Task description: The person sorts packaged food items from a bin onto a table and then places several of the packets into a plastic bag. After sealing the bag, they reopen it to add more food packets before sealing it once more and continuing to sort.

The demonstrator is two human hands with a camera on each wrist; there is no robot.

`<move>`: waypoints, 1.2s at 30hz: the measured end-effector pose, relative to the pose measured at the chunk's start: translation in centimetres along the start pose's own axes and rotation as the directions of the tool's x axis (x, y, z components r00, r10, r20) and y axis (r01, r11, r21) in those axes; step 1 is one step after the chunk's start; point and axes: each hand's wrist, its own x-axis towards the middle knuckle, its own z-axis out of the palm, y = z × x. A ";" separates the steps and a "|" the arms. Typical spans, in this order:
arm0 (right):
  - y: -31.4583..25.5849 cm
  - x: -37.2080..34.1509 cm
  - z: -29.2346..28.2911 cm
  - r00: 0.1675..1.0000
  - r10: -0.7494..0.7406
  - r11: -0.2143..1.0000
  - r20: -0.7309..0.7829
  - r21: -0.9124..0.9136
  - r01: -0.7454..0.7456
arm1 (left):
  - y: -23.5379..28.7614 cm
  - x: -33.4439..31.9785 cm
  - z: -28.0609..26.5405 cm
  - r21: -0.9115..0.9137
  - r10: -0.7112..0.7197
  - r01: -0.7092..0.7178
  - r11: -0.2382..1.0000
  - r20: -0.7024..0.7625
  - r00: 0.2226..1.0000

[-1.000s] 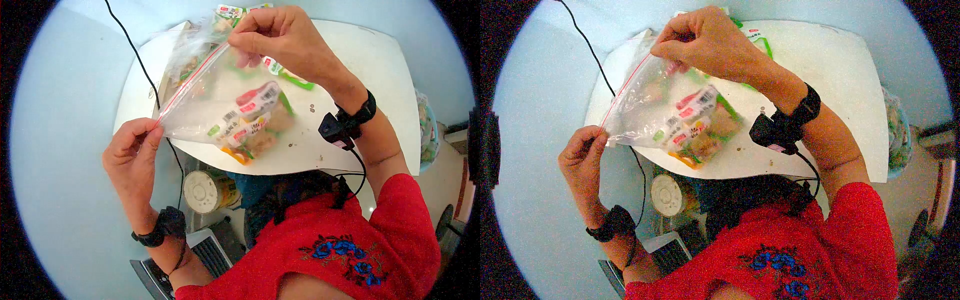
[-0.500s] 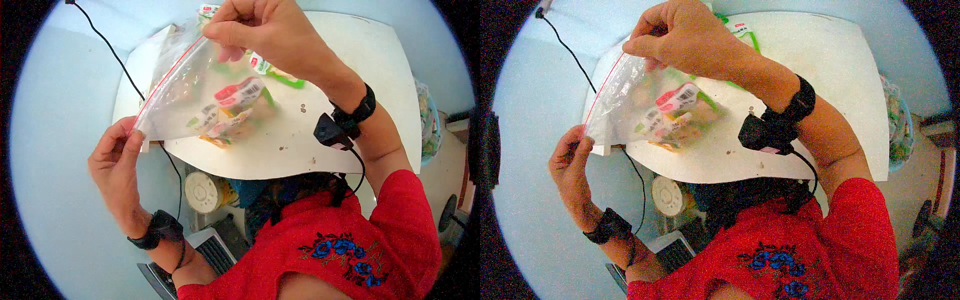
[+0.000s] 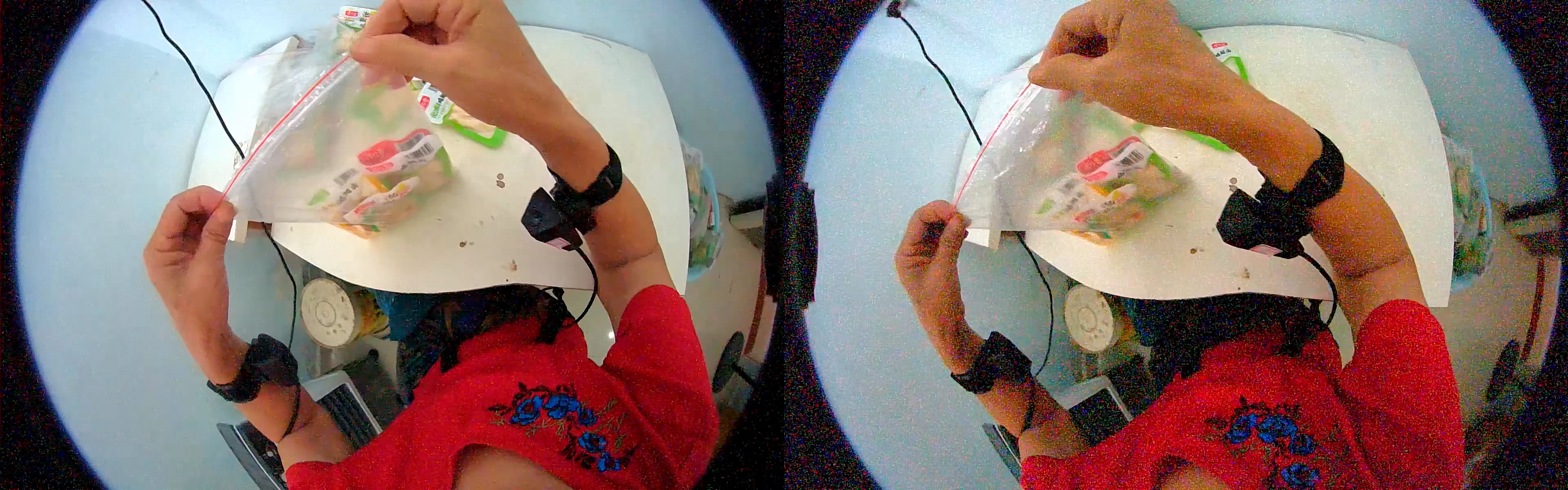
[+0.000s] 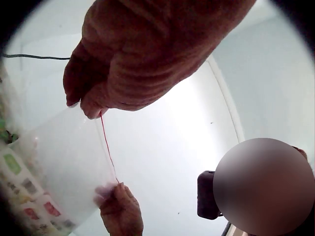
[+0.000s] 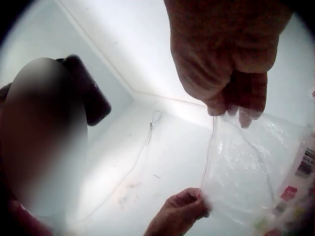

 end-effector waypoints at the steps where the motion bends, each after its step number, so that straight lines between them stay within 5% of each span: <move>1: 0.1 -0.2 0.2 1.000 -0.011 1.000 -0.009 -0.006 0.011 | 0.0 -0.3 0.1 0.007 0.003 -0.003 1.000 -0.003 1.000; 4: 0.3 -0.5 0.1 0.997 -0.078 0.995 0.017 0.068 0.077 | 0.1 -0.7 0.0 0.008 -0.019 0.019 1.000 0.001 1.000; 7: -0.1 -0.6 0.1 0.998 0.038 0.981 0.053 0.187 -0.047 | 0.4 -1.1 0.0 0.028 -0.030 0.030 0.999 -0.012 0.999; 11: 0.2 -0.8 0.1 0.999 0.000 0.994 0.041 0.110 -0.005 | 1.4 -1.6 1.3 0.064 0.008 -0.001 0.998 -0.104 0.995; 14: 0.6 -0.3 -0.3 0.994 0.043 0.983 0.099 0.172 -0.059 | 1.9 -1.5 1.5 0.295 0.201 -0.152 0.944 -0.146 0.969; 17: 0.5 -0.4 -0.3 0.993 0.044 0.969 0.113 0.239 -0.070 | 3.4 -1.3 1.9 0.399 0.339 -0.304 0.865 -0.019 0.940; 22: 0.1 -0.8 0.4 0.999 -0.043 0.999 0.014 -0.010 0.043 | 4.9 -0.4 4.7 0.365 0.303 -0.299 0.882 0.049 0.952; 28: 0.1 -0.5 -0.2 0.999 0.003 1.000 0.046 0.003 -0.003 | 4.2 0.7 5.7 0.247 0.317 -0.301 0.921 -0.029 0.948; 36: -0.1 -0.6 0.3 0.987 -0.134 0.990 0.085 -0.023 0.136 | 4.7 -0.6 5.6 0.254 0.383 -0.358 0.899 -0.056 0.922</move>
